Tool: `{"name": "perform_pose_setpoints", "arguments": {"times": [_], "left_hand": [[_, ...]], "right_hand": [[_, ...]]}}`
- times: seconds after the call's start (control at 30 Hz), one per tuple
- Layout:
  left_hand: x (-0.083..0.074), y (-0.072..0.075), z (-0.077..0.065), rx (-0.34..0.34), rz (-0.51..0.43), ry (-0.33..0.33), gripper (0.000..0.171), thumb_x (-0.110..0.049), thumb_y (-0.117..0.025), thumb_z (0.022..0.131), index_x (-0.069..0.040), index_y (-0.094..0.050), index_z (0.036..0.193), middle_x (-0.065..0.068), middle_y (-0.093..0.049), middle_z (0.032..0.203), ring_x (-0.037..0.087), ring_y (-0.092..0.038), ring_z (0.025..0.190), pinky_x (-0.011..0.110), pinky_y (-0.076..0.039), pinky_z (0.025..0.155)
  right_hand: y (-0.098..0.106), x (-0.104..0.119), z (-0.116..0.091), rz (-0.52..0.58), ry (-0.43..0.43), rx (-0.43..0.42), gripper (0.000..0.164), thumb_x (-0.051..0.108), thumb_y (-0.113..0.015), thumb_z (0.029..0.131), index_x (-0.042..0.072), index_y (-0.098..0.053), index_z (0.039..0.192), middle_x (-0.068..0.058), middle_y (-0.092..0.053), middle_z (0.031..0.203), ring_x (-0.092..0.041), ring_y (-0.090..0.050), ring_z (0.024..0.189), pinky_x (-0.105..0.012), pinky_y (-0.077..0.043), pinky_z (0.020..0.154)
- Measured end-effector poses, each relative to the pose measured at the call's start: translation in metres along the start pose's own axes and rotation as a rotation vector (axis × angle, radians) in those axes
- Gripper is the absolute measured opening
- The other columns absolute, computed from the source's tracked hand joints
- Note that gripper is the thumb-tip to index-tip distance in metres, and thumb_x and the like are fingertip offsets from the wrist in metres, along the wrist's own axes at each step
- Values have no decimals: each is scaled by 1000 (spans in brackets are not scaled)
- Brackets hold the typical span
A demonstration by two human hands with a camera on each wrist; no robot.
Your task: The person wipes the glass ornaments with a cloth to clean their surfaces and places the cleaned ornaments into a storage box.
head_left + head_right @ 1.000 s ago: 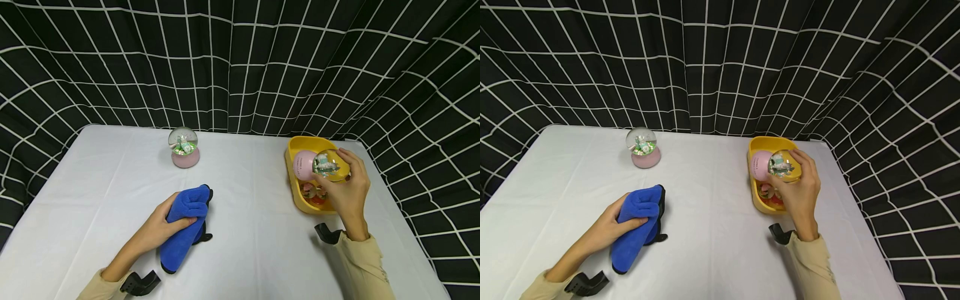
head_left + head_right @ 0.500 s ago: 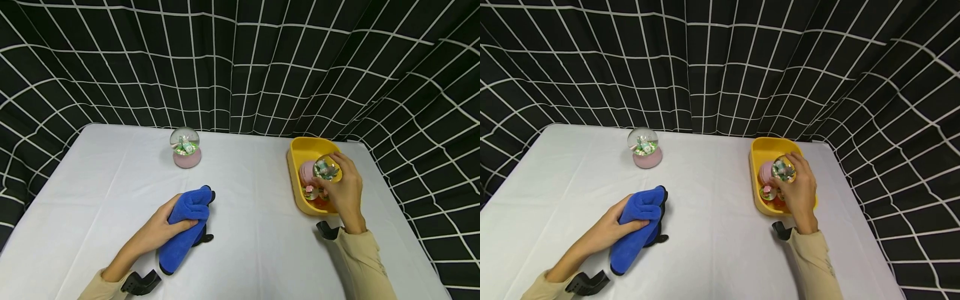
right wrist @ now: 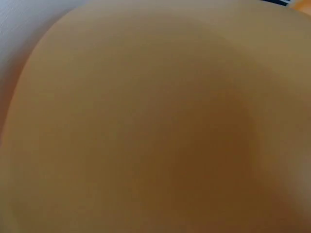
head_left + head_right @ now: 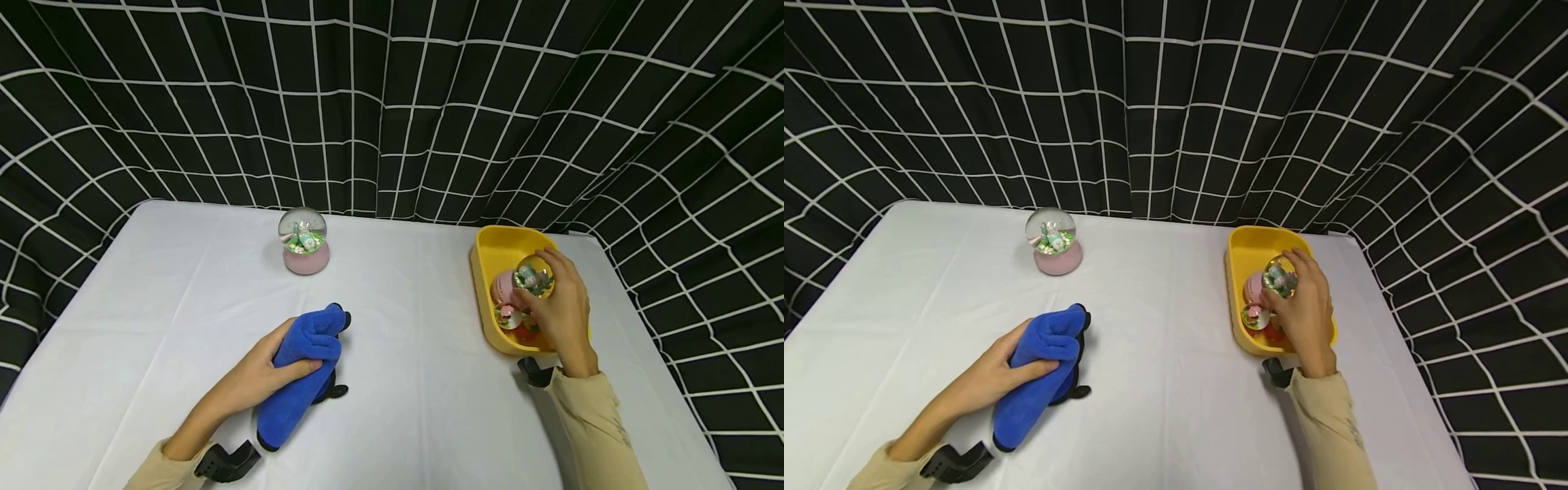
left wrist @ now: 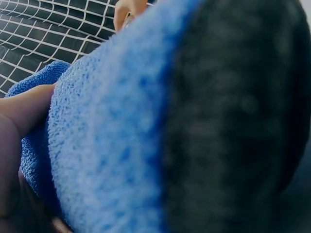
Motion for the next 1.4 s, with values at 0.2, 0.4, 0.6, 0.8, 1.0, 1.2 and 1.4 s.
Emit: {"name": "perform_pose_setpoints", "arguments": {"times": [0.2, 0.4, 0.6, 0.8, 1.0, 1.2, 1.4], "left_hand": [[1, 0, 0, -2, 16, -12, 55, -27, -70, 93, -24, -46, 143, 2, -61, 133, 14, -59, 116, 27, -49, 96], [3, 2, 0, -6, 21, 9, 56, -28, -70, 93, -23, -46, 143, 4, -61, 134, 16, -59, 116, 28, -50, 95], [3, 2, 1, -2, 21, 19, 57, -28, -70, 93, -22, -45, 145, 5, -60, 135, 21, -59, 118, 29, -50, 95], [4, 2, 1, 1, 18, 29, 59, -28, -70, 93, -22, -44, 145, 5, -60, 136, 22, -58, 118, 29, -50, 95], [4, 2, 0, 6, 22, 26, 57, -28, -69, 93, -21, -44, 144, 6, -61, 134, 22, -59, 117, 29, -50, 94], [4, 2, 0, 8, 23, 16, 56, -28, -68, 94, -21, -44, 144, 5, -61, 134, 18, -59, 116, 28, -50, 94], [4, 3, 0, 6, 26, 13, 57, -27, -69, 94, -21, -44, 144, 5, -60, 134, 17, -58, 117, 28, -49, 95]], "right_hand": [[-4, 0, 3, -45, 41, 29, 70, -3, -81, 76, 0, -52, 140, -23, -41, 152, -48, -34, 139, -65, -27, 113], [-2, -4, 8, -9, 13, 56, 71, 4, -84, 77, 2, -52, 140, -23, -38, 153, -51, -35, 138, -68, -27, 111], [8, -11, 12, 128, 3, 58, 48, 23, -60, 100, 2, -50, 142, -24, -39, 152, -47, -35, 140, -67, -27, 113], [13, -14, 8, 169, 19, 46, 44, 27, -47, 105, -1, -52, 139, -26, -42, 150, -46, -35, 142, -65, -24, 116], [10, -9, -1, 164, 11, 74, 46, 27, -55, 102, 2, -52, 140, -25, -33, 156, -49, -27, 145, -71, -19, 114], [10, 5, -7, 125, 29, 56, 47, 22, -68, 94, 4, -56, 136, -23, -31, 158, -47, -25, 147, -72, -15, 115], [13, 25, -11, 147, 78, 26, 46, 11, -71, 90, 1, -58, 133, -23, -38, 153, -42, -29, 146, -69, -21, 115]]}}
Point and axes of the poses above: each hand's wrist, its own z-axis towards the middle knuckle, its own y-axis out of the back of the hand, x = y × z, the point moved 8 cm from there along z, towards the middle knuckle
